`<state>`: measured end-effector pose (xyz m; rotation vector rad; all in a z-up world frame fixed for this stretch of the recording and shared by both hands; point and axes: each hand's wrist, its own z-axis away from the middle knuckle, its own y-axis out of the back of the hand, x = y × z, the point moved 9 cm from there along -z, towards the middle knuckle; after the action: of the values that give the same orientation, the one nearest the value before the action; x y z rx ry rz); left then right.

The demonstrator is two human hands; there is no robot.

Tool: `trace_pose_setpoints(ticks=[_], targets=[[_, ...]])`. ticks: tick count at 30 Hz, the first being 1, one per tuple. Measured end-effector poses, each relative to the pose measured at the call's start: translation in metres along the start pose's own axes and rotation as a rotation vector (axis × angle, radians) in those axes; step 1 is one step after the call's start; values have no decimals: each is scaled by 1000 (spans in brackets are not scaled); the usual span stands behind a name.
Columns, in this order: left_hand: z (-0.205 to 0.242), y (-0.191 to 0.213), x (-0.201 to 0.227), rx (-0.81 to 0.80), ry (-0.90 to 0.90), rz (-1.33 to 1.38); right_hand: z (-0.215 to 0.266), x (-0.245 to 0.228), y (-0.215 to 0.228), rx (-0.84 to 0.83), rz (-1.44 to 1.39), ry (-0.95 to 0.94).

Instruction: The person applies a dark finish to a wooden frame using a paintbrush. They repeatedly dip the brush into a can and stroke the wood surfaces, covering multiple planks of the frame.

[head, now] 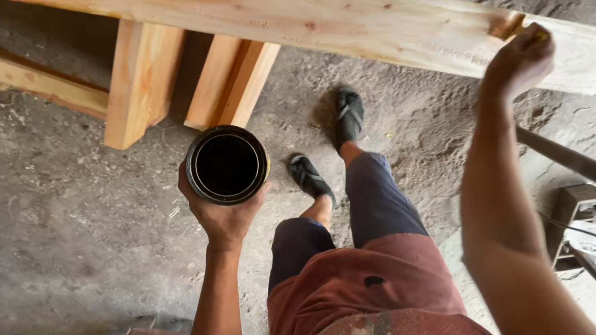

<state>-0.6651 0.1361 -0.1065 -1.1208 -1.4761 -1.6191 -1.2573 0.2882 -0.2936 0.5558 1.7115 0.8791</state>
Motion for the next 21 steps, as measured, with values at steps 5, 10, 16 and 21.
trace_pose_setpoints(ticks=[5,10,16,21], targets=[[-17,-36,14,27,28,-35,133,-141,-78,-120,327,831],[-46,-74,31,-38,-34,-37,163,-191,-115,-536,-161,621],[-81,-126,64,-166,-250,-120,-8,-5,1,-309,-149,-86],[-90,-177,62,-369,-348,-71,-45,23,125,-147,39,-189]])
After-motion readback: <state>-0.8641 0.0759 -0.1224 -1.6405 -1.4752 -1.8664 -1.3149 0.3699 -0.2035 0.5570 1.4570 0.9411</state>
